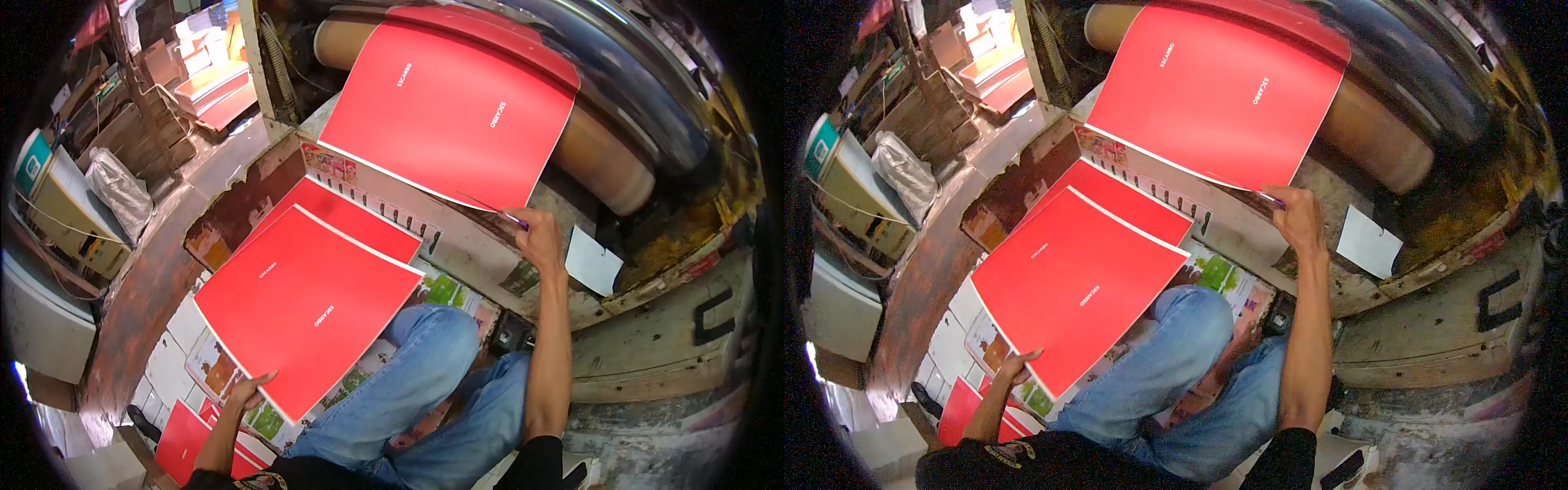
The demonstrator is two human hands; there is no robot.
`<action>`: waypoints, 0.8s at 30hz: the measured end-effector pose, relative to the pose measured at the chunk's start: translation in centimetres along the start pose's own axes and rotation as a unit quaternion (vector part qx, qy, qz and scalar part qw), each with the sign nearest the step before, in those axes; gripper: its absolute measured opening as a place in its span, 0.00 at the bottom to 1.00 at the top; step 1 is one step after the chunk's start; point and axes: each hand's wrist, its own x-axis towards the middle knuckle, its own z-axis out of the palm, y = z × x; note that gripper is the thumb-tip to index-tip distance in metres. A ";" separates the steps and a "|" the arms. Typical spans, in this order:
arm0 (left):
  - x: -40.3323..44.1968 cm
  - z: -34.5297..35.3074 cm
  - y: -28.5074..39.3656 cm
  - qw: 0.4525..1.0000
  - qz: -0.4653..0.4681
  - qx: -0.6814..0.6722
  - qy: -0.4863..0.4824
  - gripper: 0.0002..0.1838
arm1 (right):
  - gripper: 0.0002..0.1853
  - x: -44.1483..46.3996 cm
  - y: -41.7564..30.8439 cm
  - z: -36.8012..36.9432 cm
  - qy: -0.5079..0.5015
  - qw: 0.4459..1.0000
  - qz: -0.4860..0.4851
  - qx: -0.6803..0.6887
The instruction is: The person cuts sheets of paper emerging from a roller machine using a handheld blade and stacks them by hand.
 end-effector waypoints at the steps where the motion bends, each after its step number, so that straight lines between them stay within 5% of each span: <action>1: 2.5 -0.5 -0.9 0.998 -0.044 0.043 0.023 0.26 | 0.19 -0.2 -0.5 0.0 -0.004 1.000 0.000 0.002; 3: 7.7 0.1 -2.6 0.971 0.120 -0.207 -0.007 0.26 | 0.18 -0.5 -1.3 -0.2 -0.039 0.999 0.003 0.015; 6: 10.5 3.9 0.5 0.968 0.126 -0.217 0.006 0.26 | 0.06 -0.7 -1.6 -0.6 -0.096 0.993 -0.006 -0.071; 10: 15.4 5.8 2.6 0.968 0.136 -0.208 0.040 0.26 | 0.10 -1.4 -4.1 -1.3 -0.158 0.985 0.040 -0.060; 12: 17.8 6.5 3.0 0.971 0.131 -0.125 0.156 0.25 | 0.10 -1.7 -5.9 -1.9 -0.162 0.985 0.034 -0.053; 13: 21.4 6.3 0.8 0.936 0.258 -0.151 0.187 0.29 | 0.10 -2.0 -6.4 -2.1 -0.167 0.984 0.030 -0.046; 14: 21.4 6.5 0.9 0.936 0.259 -0.150 0.185 0.29 | 0.10 -2.4 -6.3 -1.7 -0.166 0.985 0.030 -0.047; 16: 20.6 8.1 2.3 0.823 0.390 0.125 0.393 0.38 | 0.10 -3.1 -5.0 -0.6 -0.153 0.988 0.014 -0.024; 18: 14.5 10.4 5.1 0.881 0.357 0.138 0.277 0.49 | 0.11 -3.7 -5.3 -0.2 -0.148 0.988 0.002 -0.030; 21: 11.2 14.6 4.9 0.783 0.305 0.417 0.348 0.64 | 0.11 -3.3 -8.4 -1.2 -0.185 0.982 0.010 -0.026; 24: 12.6 16.6 1.0 0.798 0.152 0.542 0.217 0.76 | 0.11 -3.3 -9.9 -1.5 -0.201 0.979 -0.006 0.007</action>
